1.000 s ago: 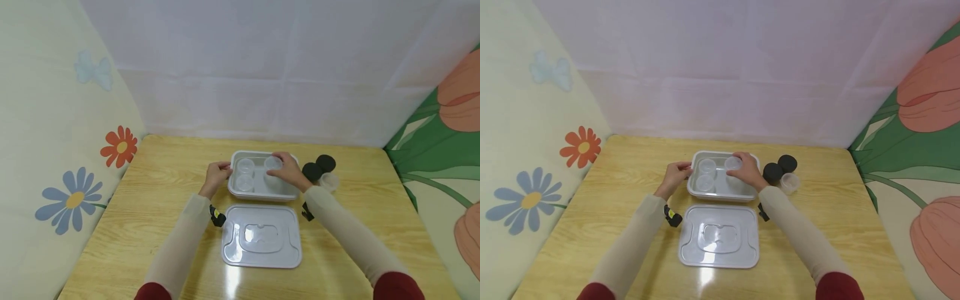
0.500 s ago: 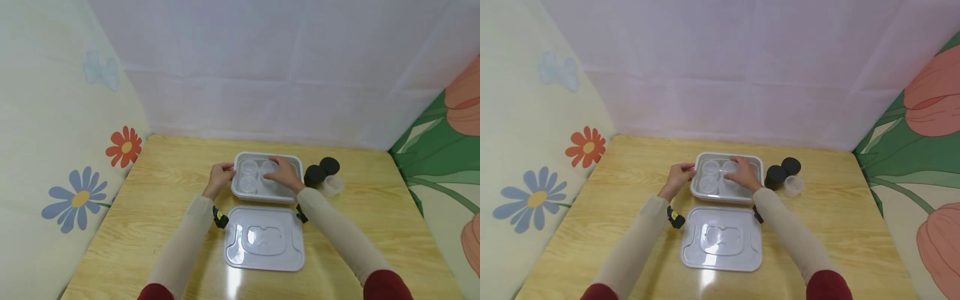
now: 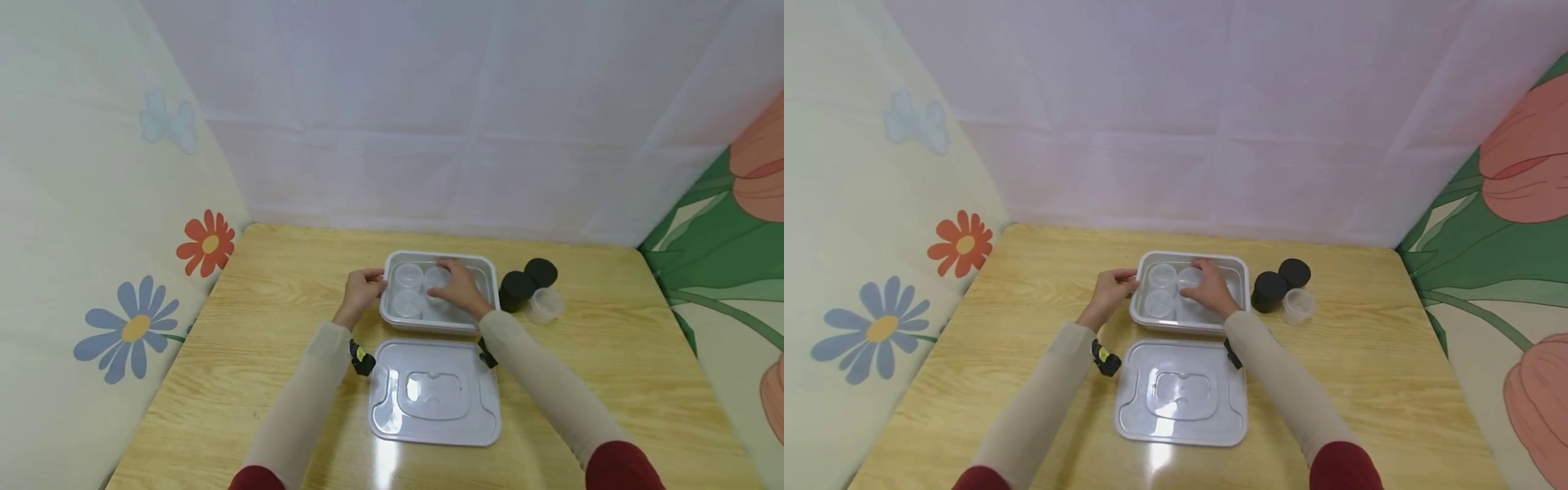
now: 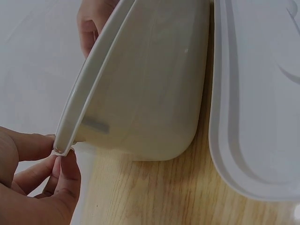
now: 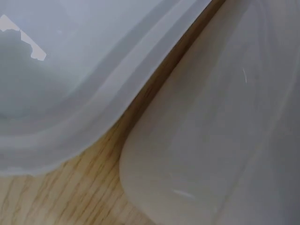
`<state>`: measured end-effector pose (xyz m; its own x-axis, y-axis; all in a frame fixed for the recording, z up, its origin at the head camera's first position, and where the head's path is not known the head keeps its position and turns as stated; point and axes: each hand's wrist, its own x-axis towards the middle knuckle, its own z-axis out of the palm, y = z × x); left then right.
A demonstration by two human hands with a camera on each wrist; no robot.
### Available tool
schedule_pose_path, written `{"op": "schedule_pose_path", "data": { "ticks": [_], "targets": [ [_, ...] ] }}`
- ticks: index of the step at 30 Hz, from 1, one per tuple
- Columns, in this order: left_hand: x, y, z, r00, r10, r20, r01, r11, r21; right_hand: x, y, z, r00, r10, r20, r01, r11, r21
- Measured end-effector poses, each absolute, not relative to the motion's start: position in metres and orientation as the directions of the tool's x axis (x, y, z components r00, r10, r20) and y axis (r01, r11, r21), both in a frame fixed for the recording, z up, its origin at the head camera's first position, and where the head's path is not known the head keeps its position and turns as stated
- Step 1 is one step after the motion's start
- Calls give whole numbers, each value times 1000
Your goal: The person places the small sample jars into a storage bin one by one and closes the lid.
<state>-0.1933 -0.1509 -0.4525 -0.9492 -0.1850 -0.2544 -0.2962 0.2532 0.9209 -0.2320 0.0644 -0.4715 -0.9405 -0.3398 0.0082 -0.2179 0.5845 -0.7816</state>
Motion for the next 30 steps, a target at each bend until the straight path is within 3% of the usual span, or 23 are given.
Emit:
{"op": "schedule_pose_path", "data": {
  "ticks": [17, 30],
  "targets": [
    [-193, -150, -455, -957, -197, -214, -259, 239, 936, -228, 77, -456, -932, -358, -54, -192, 618, -763],
    [-192, -150, -456, -959, -193, -207, -252, 254, 934, -216, 109, -432, -935, -350, -61, -157, 560, -813]
  ]
}}
